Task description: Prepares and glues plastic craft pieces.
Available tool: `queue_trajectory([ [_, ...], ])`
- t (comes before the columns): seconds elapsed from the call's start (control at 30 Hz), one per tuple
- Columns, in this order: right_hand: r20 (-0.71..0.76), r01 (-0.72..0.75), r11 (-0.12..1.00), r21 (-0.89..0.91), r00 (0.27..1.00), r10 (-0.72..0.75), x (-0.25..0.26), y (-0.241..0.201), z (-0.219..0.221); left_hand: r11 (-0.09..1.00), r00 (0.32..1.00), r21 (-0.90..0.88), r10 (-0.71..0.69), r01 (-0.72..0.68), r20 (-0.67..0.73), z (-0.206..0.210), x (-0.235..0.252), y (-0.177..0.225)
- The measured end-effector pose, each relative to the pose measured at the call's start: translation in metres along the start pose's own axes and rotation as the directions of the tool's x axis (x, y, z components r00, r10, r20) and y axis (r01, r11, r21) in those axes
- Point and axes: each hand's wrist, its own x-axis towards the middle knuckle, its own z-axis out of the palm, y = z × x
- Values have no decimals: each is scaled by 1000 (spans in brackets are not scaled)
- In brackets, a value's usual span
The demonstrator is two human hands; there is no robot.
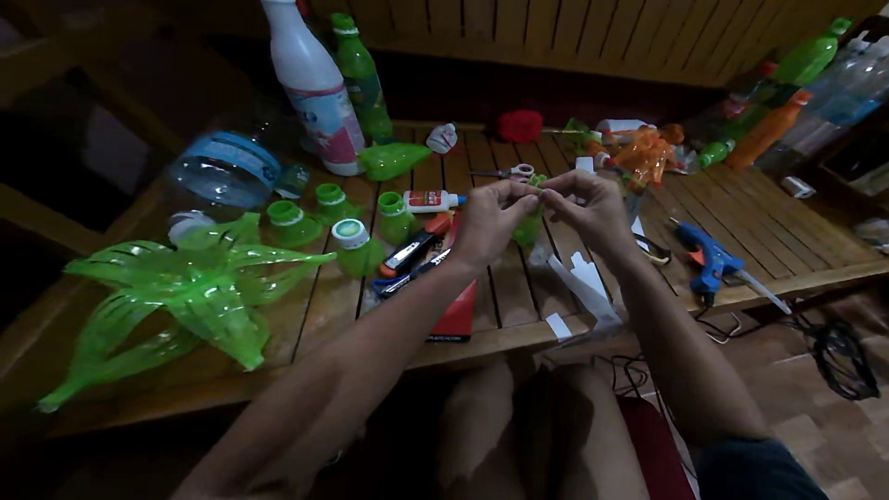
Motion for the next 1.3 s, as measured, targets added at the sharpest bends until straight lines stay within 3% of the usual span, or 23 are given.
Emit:
queue_trajectory([
  [0.2, 120, 80, 996, 29, 989, -83, 26, 0, 1, 999, 1000, 46, -24, 25, -19, -7, 3, 6],
  [0.5, -3, 113, 980, 166, 993, -114, 20, 19, 22, 973, 999, 229, 31, -22, -33, -7, 6, -4],
  [0.87, 140, -49, 940, 338, 990, 2, 19, 22, 9, 938, 997, 337, 72, -82, 42, -15, 8, -1],
  [0.97, 148, 23, 969, 245, 987, -60, 19, 24, 8, 910, 993, 400, 87, -111, 78, -15, 6, 2],
  [1.13, 246, 103, 990, -98, 966, -76, 13, 17, -8, 814, 964, 526, 147, -246, 223, -15, 5, 2],
  [1.2, 278, 89, 972, -217, 960, -26, 0, 6, -14, 788, 932, 528, 158, -317, 325, -14, 3, 1],
  [1.3, 277, -52, 980, -194, 955, 106, -20, 2, -28, 789, 899, 509, 120, -344, 422, -9, 0, 0],
])
